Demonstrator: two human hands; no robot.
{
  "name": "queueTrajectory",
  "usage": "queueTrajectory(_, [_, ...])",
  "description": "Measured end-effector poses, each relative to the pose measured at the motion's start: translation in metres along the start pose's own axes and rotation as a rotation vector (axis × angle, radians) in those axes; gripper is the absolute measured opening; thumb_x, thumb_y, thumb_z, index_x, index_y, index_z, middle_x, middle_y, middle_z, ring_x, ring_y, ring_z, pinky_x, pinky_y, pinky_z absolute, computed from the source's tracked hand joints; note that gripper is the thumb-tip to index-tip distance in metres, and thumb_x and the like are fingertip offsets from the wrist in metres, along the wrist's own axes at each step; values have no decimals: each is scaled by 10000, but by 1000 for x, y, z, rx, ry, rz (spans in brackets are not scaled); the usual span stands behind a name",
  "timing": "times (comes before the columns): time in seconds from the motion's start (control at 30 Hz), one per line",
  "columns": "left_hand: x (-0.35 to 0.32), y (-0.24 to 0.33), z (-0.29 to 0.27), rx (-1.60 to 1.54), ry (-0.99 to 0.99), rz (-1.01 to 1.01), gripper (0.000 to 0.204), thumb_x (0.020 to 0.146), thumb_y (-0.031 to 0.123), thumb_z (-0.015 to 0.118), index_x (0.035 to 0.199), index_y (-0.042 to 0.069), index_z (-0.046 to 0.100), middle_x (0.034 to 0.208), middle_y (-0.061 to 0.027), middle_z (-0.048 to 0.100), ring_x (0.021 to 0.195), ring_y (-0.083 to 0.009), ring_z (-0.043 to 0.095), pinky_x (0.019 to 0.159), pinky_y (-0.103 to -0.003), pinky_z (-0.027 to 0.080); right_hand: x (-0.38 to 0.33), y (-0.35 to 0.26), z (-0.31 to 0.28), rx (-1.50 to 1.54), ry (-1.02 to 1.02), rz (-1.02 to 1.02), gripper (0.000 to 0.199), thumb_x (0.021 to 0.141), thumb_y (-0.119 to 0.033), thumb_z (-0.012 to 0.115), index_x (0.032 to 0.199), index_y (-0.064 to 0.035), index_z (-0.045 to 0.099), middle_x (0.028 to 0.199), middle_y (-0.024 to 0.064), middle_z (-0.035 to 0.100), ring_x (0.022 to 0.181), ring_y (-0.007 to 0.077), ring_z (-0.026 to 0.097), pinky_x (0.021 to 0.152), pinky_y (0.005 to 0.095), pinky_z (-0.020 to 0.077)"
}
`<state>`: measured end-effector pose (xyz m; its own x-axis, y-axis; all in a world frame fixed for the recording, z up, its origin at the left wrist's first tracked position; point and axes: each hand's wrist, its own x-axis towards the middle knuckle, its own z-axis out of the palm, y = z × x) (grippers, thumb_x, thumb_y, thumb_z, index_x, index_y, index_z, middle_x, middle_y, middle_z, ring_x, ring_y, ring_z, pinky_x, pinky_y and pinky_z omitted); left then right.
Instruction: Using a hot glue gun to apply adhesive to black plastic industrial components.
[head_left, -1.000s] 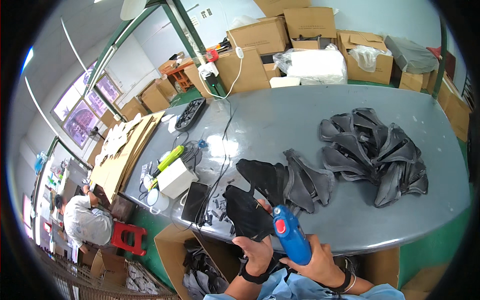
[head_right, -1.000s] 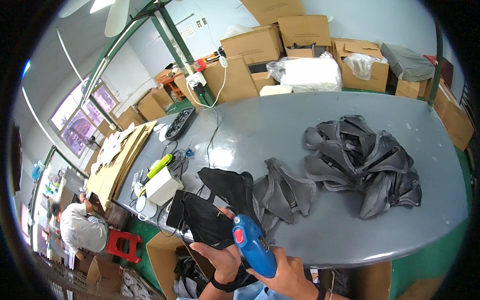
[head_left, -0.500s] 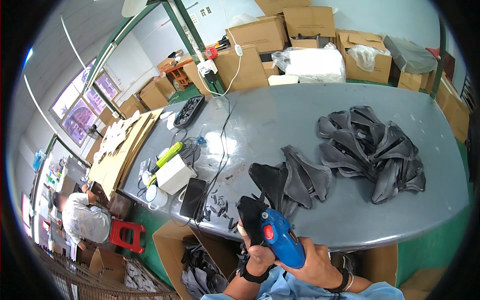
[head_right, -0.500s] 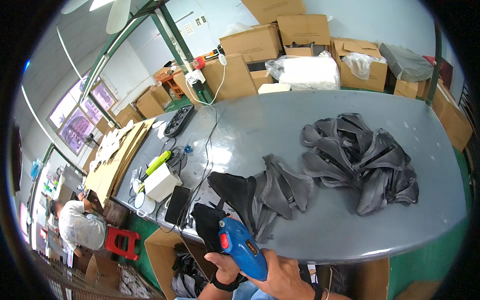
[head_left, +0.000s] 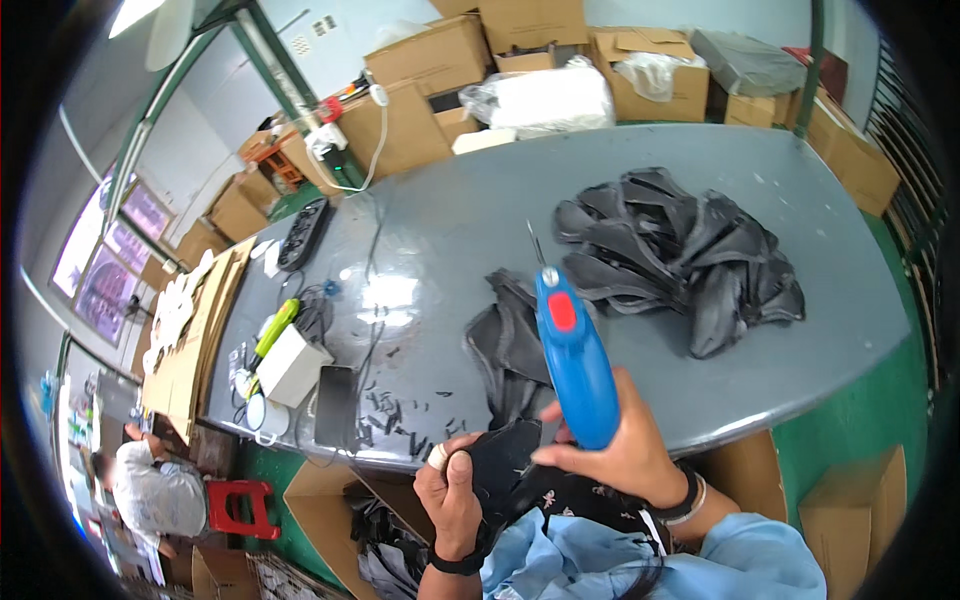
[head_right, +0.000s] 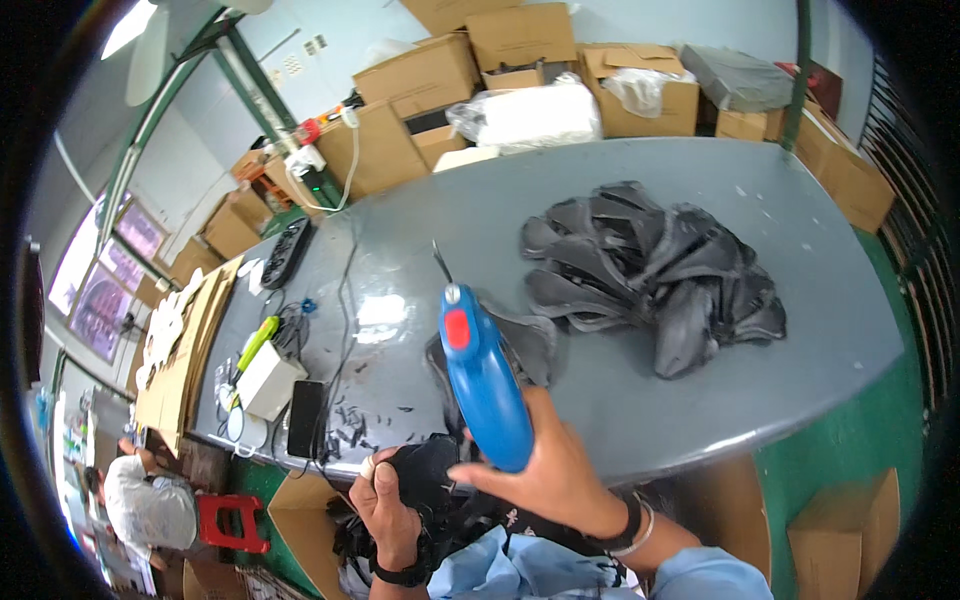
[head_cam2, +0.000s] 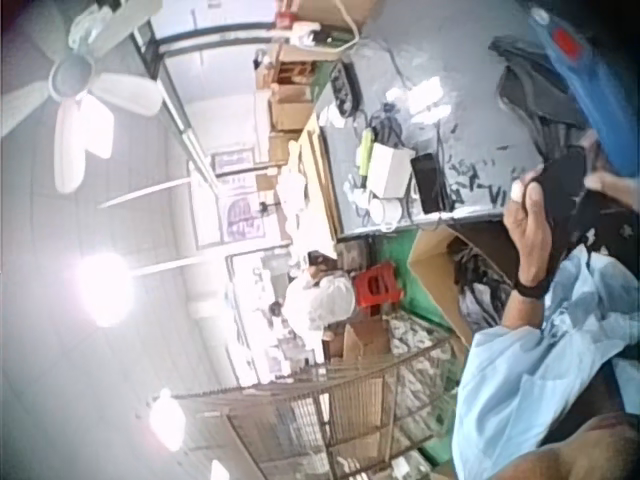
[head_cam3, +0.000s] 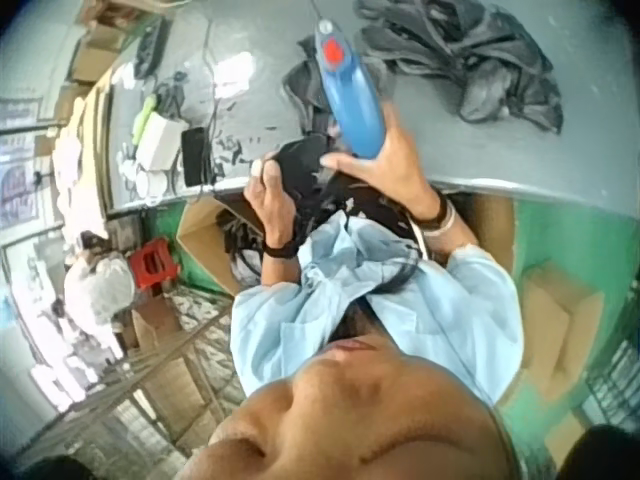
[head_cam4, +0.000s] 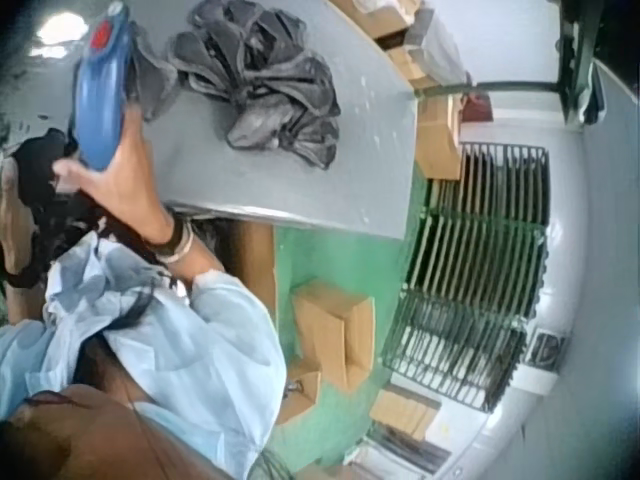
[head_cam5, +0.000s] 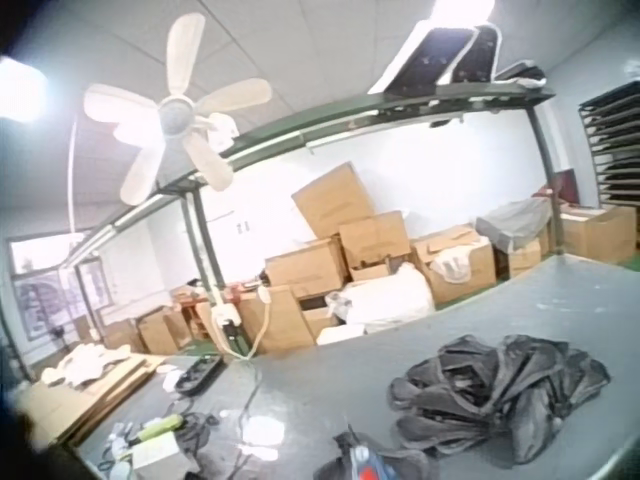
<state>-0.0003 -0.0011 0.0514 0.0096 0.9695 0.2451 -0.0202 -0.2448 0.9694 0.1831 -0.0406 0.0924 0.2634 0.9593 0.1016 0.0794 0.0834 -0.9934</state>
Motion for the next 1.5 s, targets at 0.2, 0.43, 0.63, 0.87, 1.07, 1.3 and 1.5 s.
queueTrajectory(0.2, [-3, 15, 37, 108, 355, 472, 240, 872, 173, 448, 895, -24, 582, 822, -130, 616, 713, -202, 570, 702, -280, 458, 7, 3, -18, 137, 70, -12, 514, 701, -83, 760, 1094, -3, 439, 848, 66, 604, 777, 115, 599, 691, 258, 492])
queueTrajectory(0.43, [-54, -9, 49, -523, -592, -284, 331, 838, 274, 603, 940, -42, 603, 874, -105, 607, 768, -220, 579, 713, -310, 468, 3, -3, -14, 327, 81, -47, 478, 719, -89, 735, 1105, -7, 466, 870, 55, 603, 813, 107, 585, 715, 265, 482])
queueTrajectory(0.63, [-22, 6, 60, -716, -220, -255, 595, 848, 521, 545, 1205, 63, 411, 1107, -66, 499, 1078, -221, 470, 1000, -401, 326, 2, 2, -17, 234, -79, -114, 516, 705, -167, 765, 1096, -1, 470, 849, 73, 617, 781, 136, 597, 722, 293, 479])
queueTrajectory(0.87, [12, 27, 36, -699, 37, 117, 562, 927, 445, 445, 1278, 9, 395, 1316, -181, 430, 1194, -301, 459, 956, -373, 435, -34, 3, 1, -433, -117, -97, 622, 631, -300, 836, 1010, 17, 459, 770, 138, 602, 713, 269, 637, 656, 345, 489])
queueTrajectory(1.07, [18, 24, 29, -643, 107, 237, 584, 920, 457, 451, 1304, 25, 371, 1326, -174, 415, 1213, -290, 436, 975, -355, 422, -49, 18, 10, -489, -204, -187, 632, 630, -346, 822, 976, 52, 474, 739, 163, 597, 583, 329, 619, 559, 385, 493])
queueTrajectory(1.3, [15, 23, 32, -666, 252, 175, 559, 808, 465, 636, 1166, 60, 493, 1178, -153, 533, 1134, -306, 503, 986, -425, 388, -47, 18, 20, -521, -196, -355, 599, 651, -311, 810, 981, 71, 487, 748, 174, 613, 561, 310, 631, 530, 358, 514])
queueTrajectory(1.5, [17, 20, 14, -507, 27, 240, 520, 877, 405, 559, 1202, 21, 427, 1171, -137, 498, 1127, -275, 482, 1026, -430, 335, -45, 20, 15, -532, -226, -344, 604, 658, -309, 807, 997, 74, 485, 766, 180, 615, 556, 314, 630, 531, 357, 515])
